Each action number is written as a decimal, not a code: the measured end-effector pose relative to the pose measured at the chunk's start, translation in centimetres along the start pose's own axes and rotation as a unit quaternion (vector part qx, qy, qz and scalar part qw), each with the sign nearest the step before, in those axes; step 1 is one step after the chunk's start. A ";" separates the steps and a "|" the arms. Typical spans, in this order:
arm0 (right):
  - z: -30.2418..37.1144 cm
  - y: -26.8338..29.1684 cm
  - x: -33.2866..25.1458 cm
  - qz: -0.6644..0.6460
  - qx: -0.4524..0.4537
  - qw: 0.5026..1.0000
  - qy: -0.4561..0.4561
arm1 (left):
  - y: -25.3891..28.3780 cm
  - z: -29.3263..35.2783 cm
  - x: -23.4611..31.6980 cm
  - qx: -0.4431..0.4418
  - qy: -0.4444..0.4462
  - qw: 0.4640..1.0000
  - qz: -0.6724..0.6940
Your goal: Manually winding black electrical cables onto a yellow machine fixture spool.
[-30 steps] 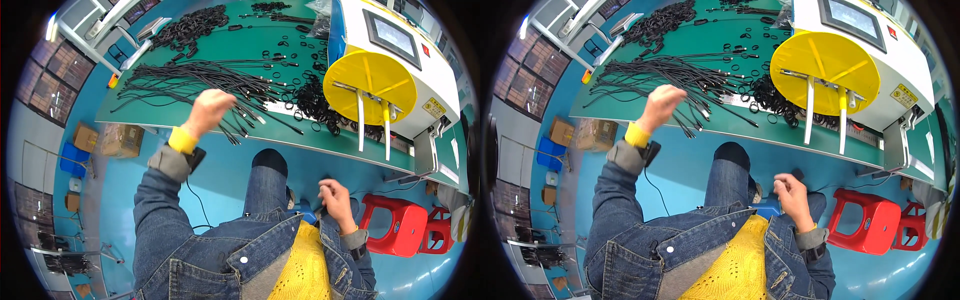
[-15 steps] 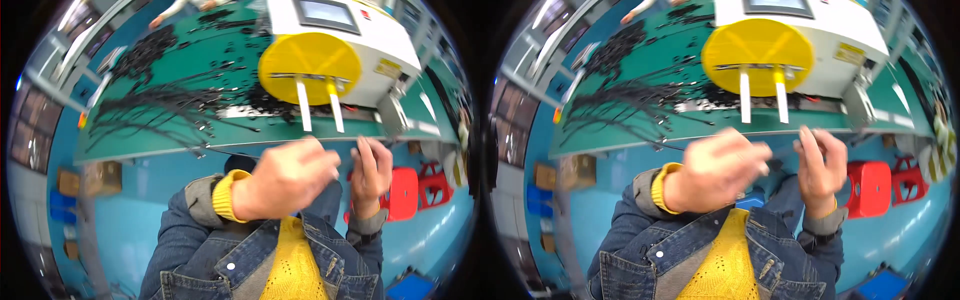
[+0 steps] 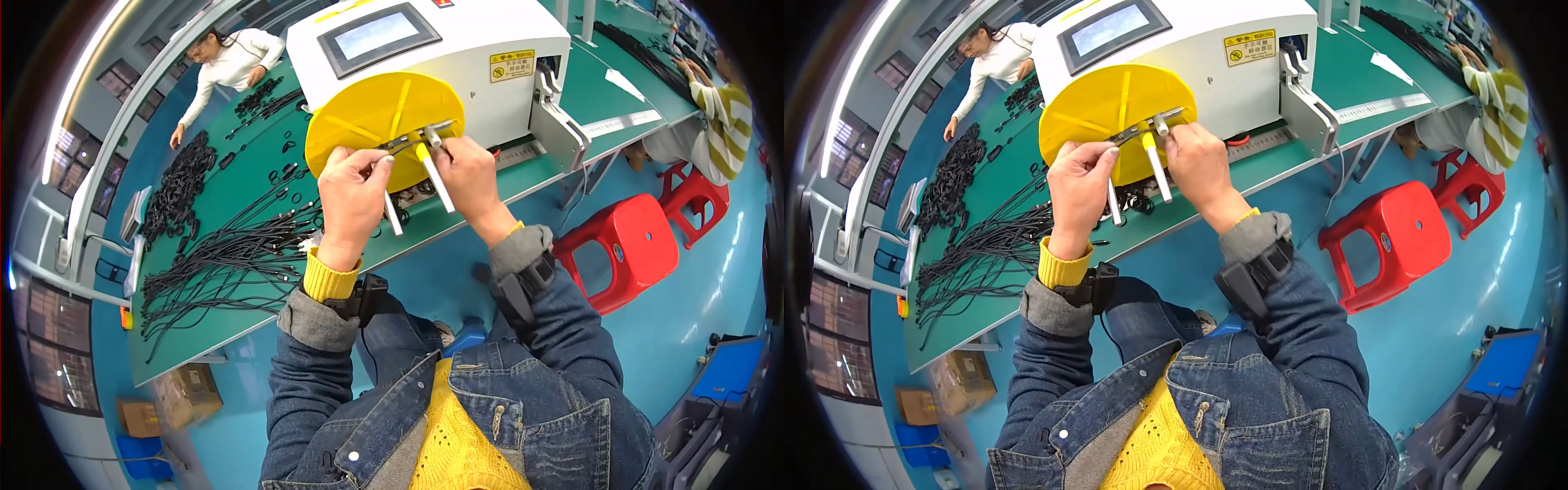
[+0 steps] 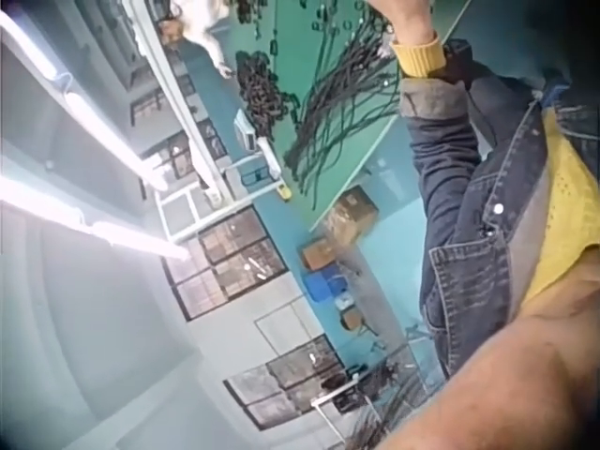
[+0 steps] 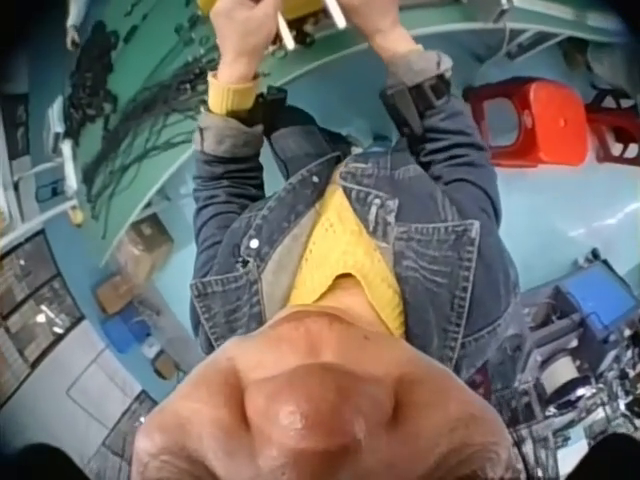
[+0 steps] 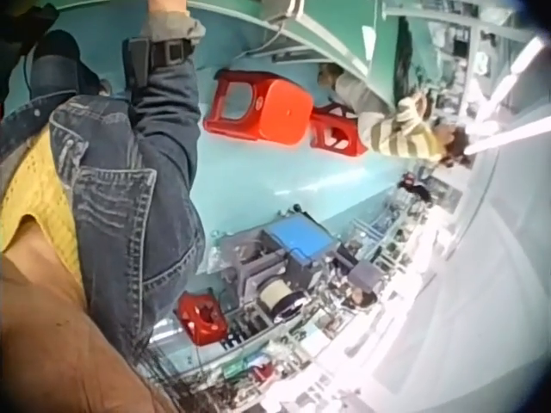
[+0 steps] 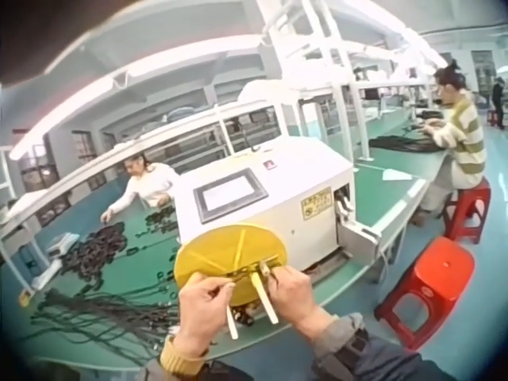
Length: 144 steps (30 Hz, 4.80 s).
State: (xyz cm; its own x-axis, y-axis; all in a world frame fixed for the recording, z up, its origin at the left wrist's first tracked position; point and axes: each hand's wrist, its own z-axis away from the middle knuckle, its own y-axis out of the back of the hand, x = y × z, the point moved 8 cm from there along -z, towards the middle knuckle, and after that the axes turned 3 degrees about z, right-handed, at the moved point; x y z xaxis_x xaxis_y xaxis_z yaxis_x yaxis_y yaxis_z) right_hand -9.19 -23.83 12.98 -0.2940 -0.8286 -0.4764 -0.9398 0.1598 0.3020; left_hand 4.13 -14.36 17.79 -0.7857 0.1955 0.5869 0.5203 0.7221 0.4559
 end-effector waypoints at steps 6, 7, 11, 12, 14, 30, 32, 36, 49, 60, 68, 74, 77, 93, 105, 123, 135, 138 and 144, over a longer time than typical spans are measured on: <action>1.8 0.9 1.8 -0.028 0.003 0.998 -0.056 | 0.8 1.1 -1.4 0.012 0.024 0.999 0.034; 2.5 1.4 2.1 -0.027 0.003 0.998 -0.057 | 1.2 1.6 -1.8 0.021 0.029 0.998 0.051; 6.0 3.3 3.9 -0.037 -0.051 0.990 -0.123 | 2.3 2.9 -2.6 0.033 0.035 0.996 0.072; 7.2 3.2 4.5 -0.028 -0.080 0.987 -0.135 | 2.4 3.1 -2.6 0.029 0.027 0.998 0.058; 9.1 3.1 5.5 -0.006 -0.135 0.978 -0.157 | 2.7 3.1 -2.6 0.024 0.020 0.999 0.045; 14.5 3.6 6.0 -0.049 -0.259 0.929 -0.258 | 3.3 3.9 3.0 -0.013 -0.095 0.989 -0.114; 14.9 3.6 6.3 -0.052 -0.264 0.926 -0.264 | 3.1 4.3 2.9 -0.020 -0.074 0.992 -0.100; 15.1 3.2 6.6 -0.061 -0.276 0.919 -0.274 | 2.7 5.1 2.2 -0.004 -0.065 0.995 -0.075; 3.8 4.2 -1.5 -0.157 -0.120 0.975 -0.105 | -1.7 3.1 8.1 -0.099 -0.206 0.921 -0.314; 5.0 -0.4 -1.1 -0.358 -0.244 0.825 -0.363 | -3.3 3.7 9.7 -0.146 -0.289 0.883 -0.341; 3.3 0.9 -2.5 -0.286 -0.112 0.930 -0.204 | -2.8 5.4 9.0 -0.046 -0.307 0.895 -0.321; 3.6 1.6 -2.6 -0.246 -0.078 0.946 -0.196 | -1.9 5.8 9.0 -0.007 -0.293 0.897 -0.330; 3.8 2.1 -3.5 -0.189 -0.070 0.970 -0.140 | -1.7 5.9 9.0 0.002 -0.293 0.900 -0.322; 3.7 2.6 -3.1 -0.145 -0.071 0.982 -0.097 | -1.3 6.2 9.0 -0.005 -0.296 0.913 -0.281; 2.7 4.8 -4.1 -0.142 0.025 0.988 0.049 | -0.6 5.8 9.4 0.038 -0.237 0.916 -0.321; 2.5 5.8 -4.7 -0.123 0.017 0.988 0.086 | -2.3 5.6 9.9 -0.118 -0.347 0.834 -0.413; 1.1 2.3 -0.8 -0.265 -0.124 0.951 -0.103 | -1.4 3.5 6.5 -0.106 -0.126 0.964 -0.208; 1.2 1.0 -0.1 -0.303 -0.201 0.923 -0.126 | -1.8 3.6 6.7 -0.084 -0.129 0.954 -0.258; 0.6 0.3 0.1 -0.336 -0.241 0.901 -0.129 | -2.0 3.6 4.8 -0.061 -0.052 0.981 -0.177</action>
State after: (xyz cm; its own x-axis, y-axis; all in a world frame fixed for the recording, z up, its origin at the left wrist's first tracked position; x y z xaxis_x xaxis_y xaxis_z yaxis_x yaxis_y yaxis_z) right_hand -9.63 -23.56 12.49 0.2238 -0.4883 -0.8435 -0.7538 -0.6353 0.1678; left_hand -1.89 -12.48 17.32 -0.9513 0.0179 0.3077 0.2388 0.6740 0.6991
